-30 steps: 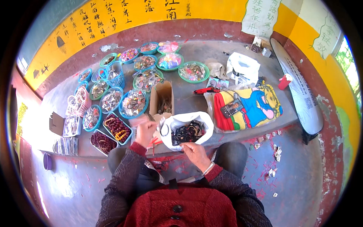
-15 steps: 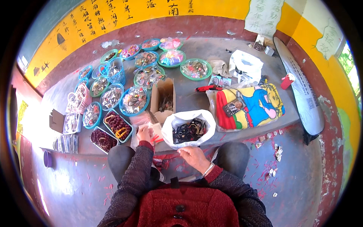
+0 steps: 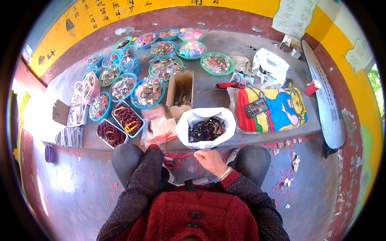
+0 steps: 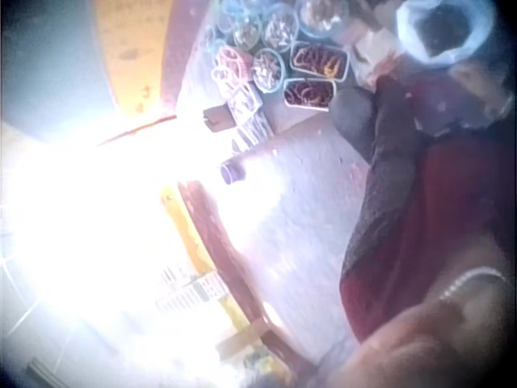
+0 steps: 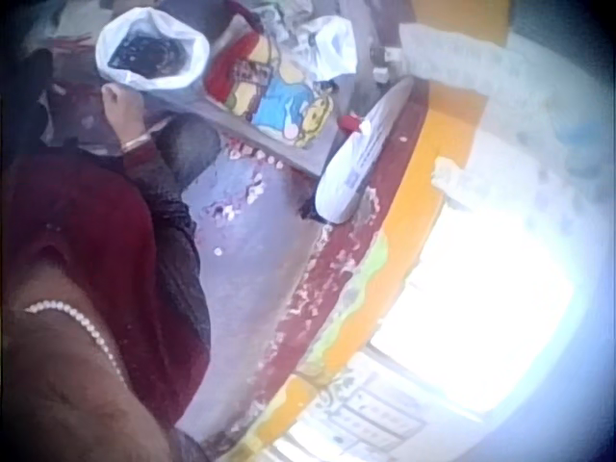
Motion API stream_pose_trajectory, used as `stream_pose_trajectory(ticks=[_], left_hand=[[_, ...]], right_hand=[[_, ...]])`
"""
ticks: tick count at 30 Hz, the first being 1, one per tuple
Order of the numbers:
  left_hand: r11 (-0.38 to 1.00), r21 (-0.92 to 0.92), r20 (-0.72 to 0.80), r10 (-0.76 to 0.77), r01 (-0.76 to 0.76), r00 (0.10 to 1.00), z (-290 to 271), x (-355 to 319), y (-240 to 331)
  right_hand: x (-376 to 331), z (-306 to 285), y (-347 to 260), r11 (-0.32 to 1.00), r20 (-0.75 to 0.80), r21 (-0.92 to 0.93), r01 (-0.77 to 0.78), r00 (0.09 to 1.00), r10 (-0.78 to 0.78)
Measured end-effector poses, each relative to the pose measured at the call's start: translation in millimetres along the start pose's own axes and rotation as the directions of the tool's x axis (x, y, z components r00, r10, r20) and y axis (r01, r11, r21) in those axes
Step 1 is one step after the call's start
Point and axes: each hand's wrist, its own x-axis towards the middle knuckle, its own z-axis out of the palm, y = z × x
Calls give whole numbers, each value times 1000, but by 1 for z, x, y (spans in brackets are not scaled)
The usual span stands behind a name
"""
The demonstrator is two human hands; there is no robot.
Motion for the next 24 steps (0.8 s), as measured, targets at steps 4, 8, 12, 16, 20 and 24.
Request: stream_pose_trajectory(ticks=[4, 8, 12, 16, 20, 24], left_hand=[[960, -188, 220, -166, 208, 961, -58, -55, 48], [965, -183, 285, -130, 187, 950, -69, -56, 48], [955, -226, 266, -132, 195, 955, -68, -59, 53], [947, -285, 251, -73, 146, 965, -51, -48, 42], [954, -288, 222, -23, 88, 975, -39, -39, 31], [966, -258, 209, 45, 11, 977, -90, -75, 65]], right_hand=[[-1, -3, 8, 999, -24, -42, -25, 999, 24], [1, -1, 7, 999, -9, -33, -28, 1000, 28], [2, -1, 4, 997, 20, -42, -64, 998, 65], [4, 1, 2, 999, 40, -43, -27, 999, 29], [5, 3, 1, 999, 52, -39, -23, 998, 25], [4, 1, 2, 997, 66, -59, -55, 996, 59]])
